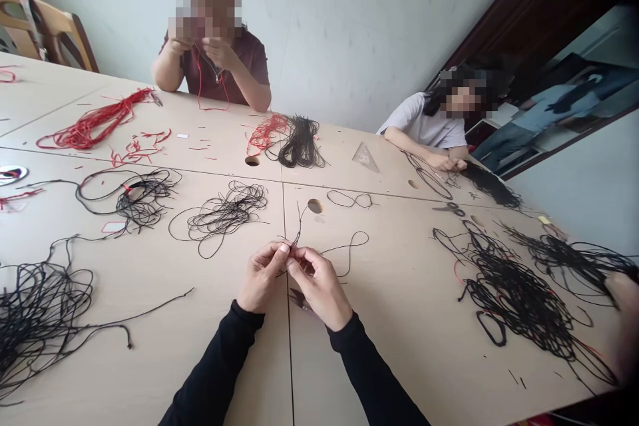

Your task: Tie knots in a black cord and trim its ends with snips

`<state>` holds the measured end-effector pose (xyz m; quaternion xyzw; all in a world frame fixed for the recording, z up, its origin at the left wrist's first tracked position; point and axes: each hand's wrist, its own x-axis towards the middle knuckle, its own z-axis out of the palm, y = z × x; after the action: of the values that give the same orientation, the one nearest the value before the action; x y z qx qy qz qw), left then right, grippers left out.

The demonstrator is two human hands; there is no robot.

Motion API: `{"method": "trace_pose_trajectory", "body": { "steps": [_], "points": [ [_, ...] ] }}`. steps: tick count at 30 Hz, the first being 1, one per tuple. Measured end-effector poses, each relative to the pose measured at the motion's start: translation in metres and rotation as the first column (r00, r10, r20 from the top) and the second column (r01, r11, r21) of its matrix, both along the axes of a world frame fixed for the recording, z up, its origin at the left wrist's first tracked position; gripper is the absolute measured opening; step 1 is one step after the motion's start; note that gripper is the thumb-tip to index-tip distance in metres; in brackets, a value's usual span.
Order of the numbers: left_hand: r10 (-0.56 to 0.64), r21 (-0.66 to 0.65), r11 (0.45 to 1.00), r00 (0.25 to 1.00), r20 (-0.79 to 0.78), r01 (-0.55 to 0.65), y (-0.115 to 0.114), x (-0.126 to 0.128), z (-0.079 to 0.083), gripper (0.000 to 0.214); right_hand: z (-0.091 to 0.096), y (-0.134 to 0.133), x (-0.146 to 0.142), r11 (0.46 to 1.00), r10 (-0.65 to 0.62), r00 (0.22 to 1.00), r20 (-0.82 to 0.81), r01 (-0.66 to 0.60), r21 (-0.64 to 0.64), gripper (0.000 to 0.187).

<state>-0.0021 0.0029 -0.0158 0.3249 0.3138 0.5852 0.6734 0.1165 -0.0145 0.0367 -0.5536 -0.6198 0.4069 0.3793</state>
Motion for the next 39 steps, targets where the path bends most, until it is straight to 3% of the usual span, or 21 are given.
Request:
{"method": "trace_pose_trajectory", "body": {
  "steps": [8, 15, 24, 39],
  "points": [
    [-0.009, -0.004, 1.0, 1.0, 0.006, 0.009, 0.001, 0.0, 0.0, 0.017, 0.002, -0.001, 0.002, 0.999, 0.0, 1.0, -0.017, -0.001, -0.035, 0.023],
    [0.002, -0.061, 0.998, 0.999, 0.032, 0.0, 0.0, 0.0, 0.004, 0.016, 0.008, -0.003, 0.002, 1.0, 0.012, 0.997, 0.071, -0.01, -0.029, 0.019],
    [-0.04, -0.129, 0.991, 0.999, 0.029, 0.043, 0.001, -0.007, 0.005, 0.023, -0.004, -0.002, -0.004, 0.979, 0.083, 0.984, 0.158, -0.11, 0.169, 0.021],
    [-0.041, -0.148, 0.988, 0.998, 0.037, 0.046, -0.001, -0.004, 0.011, 0.021, -0.006, -0.001, 0.006, 0.966, 0.121, 0.972, 0.2, -0.162, 0.202, 0.02]
  ]
}}
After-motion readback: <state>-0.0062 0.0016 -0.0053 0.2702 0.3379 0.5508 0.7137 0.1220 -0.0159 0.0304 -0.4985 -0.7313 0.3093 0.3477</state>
